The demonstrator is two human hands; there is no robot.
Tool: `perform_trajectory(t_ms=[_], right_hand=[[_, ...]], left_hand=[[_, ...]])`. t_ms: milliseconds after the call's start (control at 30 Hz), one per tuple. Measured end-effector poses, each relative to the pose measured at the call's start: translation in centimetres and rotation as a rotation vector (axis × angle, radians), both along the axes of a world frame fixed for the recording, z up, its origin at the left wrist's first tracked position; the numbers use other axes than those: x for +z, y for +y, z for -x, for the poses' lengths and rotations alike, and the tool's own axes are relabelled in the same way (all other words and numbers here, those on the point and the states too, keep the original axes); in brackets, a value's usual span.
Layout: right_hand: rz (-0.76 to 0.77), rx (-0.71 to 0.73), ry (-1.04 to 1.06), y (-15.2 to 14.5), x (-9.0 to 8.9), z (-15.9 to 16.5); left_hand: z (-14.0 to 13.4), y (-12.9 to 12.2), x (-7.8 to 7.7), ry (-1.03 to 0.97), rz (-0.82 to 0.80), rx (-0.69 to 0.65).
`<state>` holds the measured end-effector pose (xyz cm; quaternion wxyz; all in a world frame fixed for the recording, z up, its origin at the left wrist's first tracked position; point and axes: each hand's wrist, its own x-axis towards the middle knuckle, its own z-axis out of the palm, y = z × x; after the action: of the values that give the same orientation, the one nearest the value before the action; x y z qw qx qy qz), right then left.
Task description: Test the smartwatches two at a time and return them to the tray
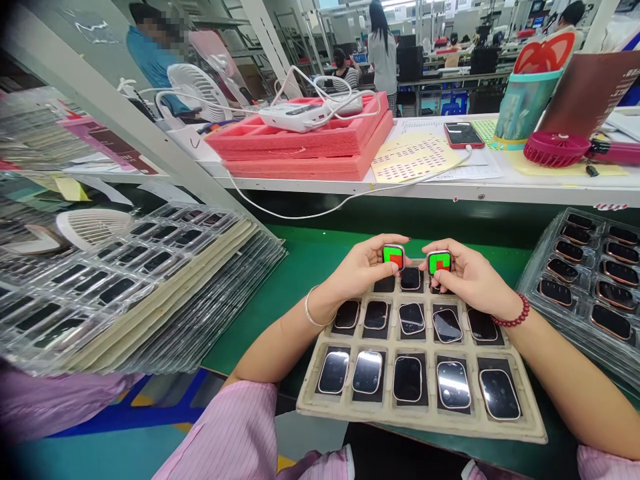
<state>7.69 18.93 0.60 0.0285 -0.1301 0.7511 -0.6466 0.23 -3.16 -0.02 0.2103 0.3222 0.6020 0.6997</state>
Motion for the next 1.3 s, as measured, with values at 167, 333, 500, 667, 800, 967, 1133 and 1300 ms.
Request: perform_trajectory(t_ms=[167, 333, 500, 667, 800, 967, 1133, 1300], right_hand=[[-0.018, -0.008, 0.002, 0.02, 0.21, -0.15], [-0.04, -0.003, 0.017, 0.02, 0.28, -0.22], [-0.078, 0.005, 0.019, 0.09, 0.03, -0.17], [-0.06, 0.03, -0.036, 0.04, 0.05, -0.1], [-0.019, 0.029, -0.039, -0.15, 0.15, 0.02], [-0.015, 0.035, -0.048, -0.3, 0.19, 0.08], [-0.024, 0.04, -0.063, -0.25, 0.23, 0.05], [-0.05, 0.007, -0.068, -0.17, 0.43, -0.14]], left_hand=[[-0.12, 0.0, 0.07, -0.014, -0.003, 0.035], [-0.1, 0.01, 0.24, -0.004, -0.011, 0.036], [-0.06, -0.1, 0.3, 0.051, 0.041, 0.079], [-0.13, -0.21, 0.46, 0.131, 0.111, 0.15], [-0.26, -0.12, 0.78, 0.094, 0.103, 0.116], [-0.29, 0.01, 0.77, 0.04, 0.077, 0.066], [-0.17, -0.03, 0.47, 0.035, 0.102, 0.058], [-0.19, 0.01, 0.44, 0.035, 0.106, 0.043]])
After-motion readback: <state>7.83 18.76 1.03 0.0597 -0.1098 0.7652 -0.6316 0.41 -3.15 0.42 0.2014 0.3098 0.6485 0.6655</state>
